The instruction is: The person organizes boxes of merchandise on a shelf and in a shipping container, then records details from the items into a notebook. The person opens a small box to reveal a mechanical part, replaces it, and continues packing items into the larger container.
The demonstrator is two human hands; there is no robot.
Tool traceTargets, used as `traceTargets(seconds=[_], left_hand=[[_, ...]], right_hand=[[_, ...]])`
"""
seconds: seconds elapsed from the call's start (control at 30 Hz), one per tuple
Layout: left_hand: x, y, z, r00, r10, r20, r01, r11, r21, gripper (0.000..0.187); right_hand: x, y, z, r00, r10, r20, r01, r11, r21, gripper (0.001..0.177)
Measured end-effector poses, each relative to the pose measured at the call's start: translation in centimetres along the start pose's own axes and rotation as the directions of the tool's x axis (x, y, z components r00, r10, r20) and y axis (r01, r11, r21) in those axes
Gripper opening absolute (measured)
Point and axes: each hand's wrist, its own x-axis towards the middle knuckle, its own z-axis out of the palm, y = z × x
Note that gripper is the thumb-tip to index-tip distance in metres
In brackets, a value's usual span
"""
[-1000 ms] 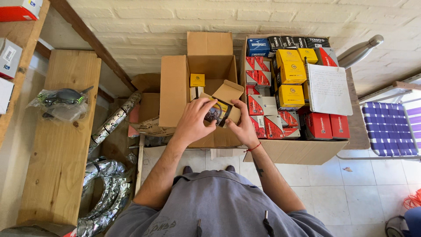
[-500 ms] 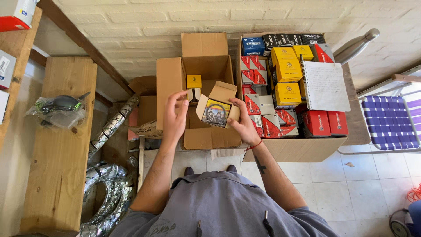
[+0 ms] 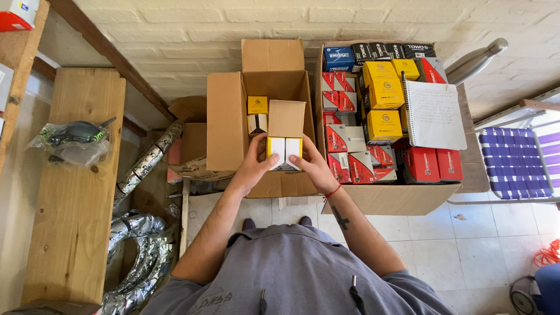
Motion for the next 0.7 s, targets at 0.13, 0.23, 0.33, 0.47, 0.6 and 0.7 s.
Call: traceTargets(seconds=[0.13,0.23,0.33,0.47,0.6,0.7], left_hand=[[0.6,1.1,-0.8,1.000,-0.020,-0.021,0.024,0.965,0.260,0.084],[1.7,1.1,-1.4,0.974,0.220,0.055,-0.227,0.931,0.285,0.081],[1.8,1.6,-1.3,0.912,0.380,0.154,-0.397,0.912,0.099,0.049],[0.7,3.2,-0.6,0.889,0.396,0.231,-0.419,0.906,0.059,0.057],[0.1,4.0,-0.5,0.857,0.430,0.284,-0.476,0.872,0.115,0.042],[-0.3,5.0,-0.2,0.854,0.441,0.275,-0.487,0.864,0.127,0.051]], right_hand=[[0.8,1.7,-0.8,0.999,0.032,-0.027,-0.033,0.999,-0.024,0.077],[0.9,1.2,-0.8,0.996,0.088,-0.006,-0.088,0.996,-0.019,0.078],[1.1,1.2,-1.0,0.987,0.159,-0.015,-0.157,0.984,0.081,0.071],[1.4,1.8,-1.7,0.980,0.198,-0.011,-0.193,0.965,0.178,0.065],[1.4,2.2,-1.9,0.975,0.222,-0.025,-0.212,0.954,0.212,0.057],[1.6,2.5,-2.0,0.964,0.266,-0.026,-0.253,0.938,0.236,0.054]])
